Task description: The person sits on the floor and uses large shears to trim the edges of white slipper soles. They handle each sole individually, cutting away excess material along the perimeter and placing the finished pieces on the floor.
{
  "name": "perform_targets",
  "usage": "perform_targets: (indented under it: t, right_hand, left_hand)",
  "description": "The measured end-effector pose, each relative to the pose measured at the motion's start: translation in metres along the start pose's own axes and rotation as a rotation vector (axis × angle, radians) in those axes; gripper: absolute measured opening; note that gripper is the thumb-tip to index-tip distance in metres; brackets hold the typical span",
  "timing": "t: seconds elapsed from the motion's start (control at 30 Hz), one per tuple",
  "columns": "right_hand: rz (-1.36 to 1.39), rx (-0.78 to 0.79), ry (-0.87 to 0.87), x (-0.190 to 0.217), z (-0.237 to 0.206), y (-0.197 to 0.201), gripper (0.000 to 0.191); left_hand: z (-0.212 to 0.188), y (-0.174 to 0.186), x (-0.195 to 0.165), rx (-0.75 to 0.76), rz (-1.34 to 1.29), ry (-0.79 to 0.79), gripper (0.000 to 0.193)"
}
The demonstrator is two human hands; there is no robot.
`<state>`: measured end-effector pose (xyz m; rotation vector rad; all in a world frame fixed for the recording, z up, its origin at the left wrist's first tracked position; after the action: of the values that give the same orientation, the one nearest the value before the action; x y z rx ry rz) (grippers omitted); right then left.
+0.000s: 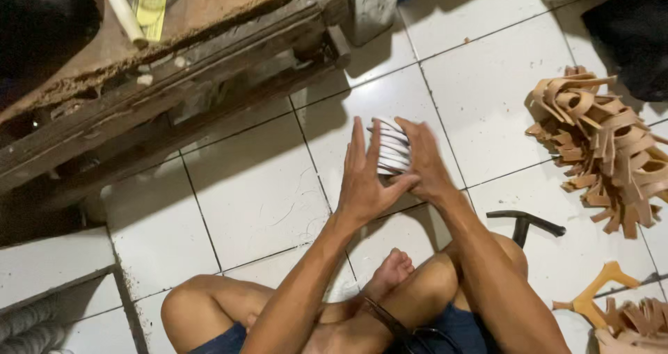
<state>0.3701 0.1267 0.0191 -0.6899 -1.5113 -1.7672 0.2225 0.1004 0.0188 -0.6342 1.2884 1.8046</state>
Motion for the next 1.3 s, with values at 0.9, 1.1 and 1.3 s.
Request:
perform_targets:
  t: [0.9, 1.1, 1.3]
  right_hand:
    - [-0.602, -0.107, 0.218, 0.022, -0.005, 0.034, 0.109]
    - [-0.441, 0.201, -0.003, 0.006, -0.005, -0.002, 0.135]
    - [0.397, 0.266, -0.433, 0.049, -0.053, -0.009, 0.134]
  left_hand:
    - [-0.063, 0.036, 0.019, 0.039, -0.194, 0.460, 0.115]
    - [-0.084, 0.016, 0.013, 0.037, -0.517, 0.718, 0.121]
    - [-0.102, 0.024, -0.005, 0.081, -0.952, 0.641, 0.081]
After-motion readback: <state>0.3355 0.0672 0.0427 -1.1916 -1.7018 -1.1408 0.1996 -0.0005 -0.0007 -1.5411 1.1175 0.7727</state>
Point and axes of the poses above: each hand's wrist, its own z-axis towards the middle knuckle, its own y-axis out of the back of the hand, x = y × z, the point moved 3 cm from there along z, towards the middle knuckle, and after that the axes turned 12 degrees about -x, right-handed, at the moved point
